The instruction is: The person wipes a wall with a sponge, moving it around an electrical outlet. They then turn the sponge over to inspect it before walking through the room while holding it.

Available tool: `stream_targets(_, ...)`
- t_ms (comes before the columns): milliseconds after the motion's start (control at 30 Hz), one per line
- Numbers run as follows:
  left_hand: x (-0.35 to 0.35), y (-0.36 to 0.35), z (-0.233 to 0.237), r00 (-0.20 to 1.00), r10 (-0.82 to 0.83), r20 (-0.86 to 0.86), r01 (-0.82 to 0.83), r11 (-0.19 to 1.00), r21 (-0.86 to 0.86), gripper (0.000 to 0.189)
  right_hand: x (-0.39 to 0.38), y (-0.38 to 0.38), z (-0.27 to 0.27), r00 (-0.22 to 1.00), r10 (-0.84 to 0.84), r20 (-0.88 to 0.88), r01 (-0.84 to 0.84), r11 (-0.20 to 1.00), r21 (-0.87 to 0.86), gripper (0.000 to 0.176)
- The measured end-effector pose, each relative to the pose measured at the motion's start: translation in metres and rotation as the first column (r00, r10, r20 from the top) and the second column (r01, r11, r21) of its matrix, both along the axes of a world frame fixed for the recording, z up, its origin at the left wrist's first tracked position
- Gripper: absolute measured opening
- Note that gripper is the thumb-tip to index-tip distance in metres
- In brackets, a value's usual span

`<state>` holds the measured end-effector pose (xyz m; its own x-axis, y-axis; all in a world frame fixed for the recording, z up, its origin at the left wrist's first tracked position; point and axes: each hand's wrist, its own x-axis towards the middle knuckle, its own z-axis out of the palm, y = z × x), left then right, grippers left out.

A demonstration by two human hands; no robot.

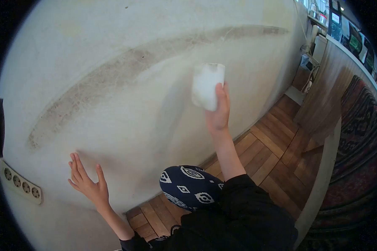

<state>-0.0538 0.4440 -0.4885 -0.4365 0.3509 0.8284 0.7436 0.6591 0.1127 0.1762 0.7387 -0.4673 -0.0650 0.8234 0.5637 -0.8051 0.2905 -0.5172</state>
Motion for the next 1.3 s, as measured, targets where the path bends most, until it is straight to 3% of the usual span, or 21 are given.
stream_targets(33,0.001,0.0,0.001,1.0,-0.003,0.003,0.003,1.0,-0.004,0.064,-0.007,0.011,-0.004,0.896,-0.414,0.158,0.403,0.91,0.101,0.047)
stream_targets(67,0.001,0.0,0.002,1.0,-0.001,-0.001,0.001,1.0,-0.004,0.064,-0.011,0.015,-0.005,0.725,-0.653,0.218,0.597,0.754,0.273,0.047)
stream_targets(100,-0.001,-0.001,-0.001,1.0,0.0,0.001,0.0,1.0,-0.008,0.064,-0.016,0.018,-0.006,0.475,-0.853,0.216,0.749,0.521,0.41,0.048)
stream_targets(167,-0.001,0.001,-0.001,1.0,-0.001,-0.006,0.001,1.0,-0.009,0.064,-0.022,0.022,-0.004,0.209,-0.977,0.045,0.725,0.186,0.663,0.049)
stream_targets(367,-0.001,-0.001,-0.002,1.0,0.025,-0.013,-0.025,0.999,-0.025,0.064,-0.048,0.028,-0.004,0.392,-0.911,0.131,0.83,0.411,0.376,0.049)
stream_targets(467,-0.001,-0.001,-0.001,1.0,0.03,-0.008,-0.03,0.999,-0.029,0.064,-0.056,0.014,-0.003,0.281,-0.959,0.041,0.721,0.239,0.65,0.048)
stream_targets(567,-0.001,0.0,-0.001,0.999,0.035,-0.013,-0.035,0.999,-0.028,0.065,-0.057,0.026,0.002,0.312,-0.942,0.123,0.837,0.334,0.434,0.048)
stream_targets(667,0.0,0.001,0.0,0.999,0.038,-0.021,-0.039,0.999,-0.024,0.065,-0.063,0.024,0.002,0.296,-0.941,0.164,0.811,0.338,0.477,0.05)
stream_targets(767,0.0,0.004,-0.001,0.999,0.034,-0.032,-0.035,0.999,-0.02,0.064,-0.058,0.012,0.002,0.187,-0.982,0.027,0.724,0.156,0.671,0.048)
stream_targets(867,0.0,0.002,-0.001,0.999,0.038,-0.019,-0.038,0.999,-0.014,0.063,-0.058,0.03,0.003,0.301,-0.945,0.126,0.845,0.325,0.425,0.047)
stream_targets(967,-0.001,0.004,-0.001,0.999,0.033,-0.025,-0.033,0.999,-0.008,0.063,-0.071,0.006,-0.004,0.303,-0.951,0.055,0.731,0.269,0.627,0.046)
stream_targets(1067,-0.003,0.002,-0.003,0.999,0.027,-0.031,-0.027,1.0,-0.011,0.063,-0.062,0.028,0.003,0.179,-0.982,0.058,0.796,0.179,0.579,0.046)
stream_targets(1167,-0.001,0.001,0.0,0.999,0.032,-0.018,-0.032,0.999,-0.01,0.065,-0.067,0.028,0.008,0.239,-0.966,0.098,0.848,0.257,0.464,0.047)
stream_targets(1267,0.001,0.005,-0.002,0.999,0.029,-0.037,-0.03,0.999,-0.022,0.064,-0.067,0.007,0.005,0.21,-0.978,-0.018,0.712,0.14,0.688,0.047)
stream_targets(1300,0.001,0.005,-0.002,0.999,0.027,-0.042,-0.028,0.999,-0.023,0.064,-0.061,0.016,0.005,0.202,-0.978,0.039,0.769,0.184,0.613,0.048)
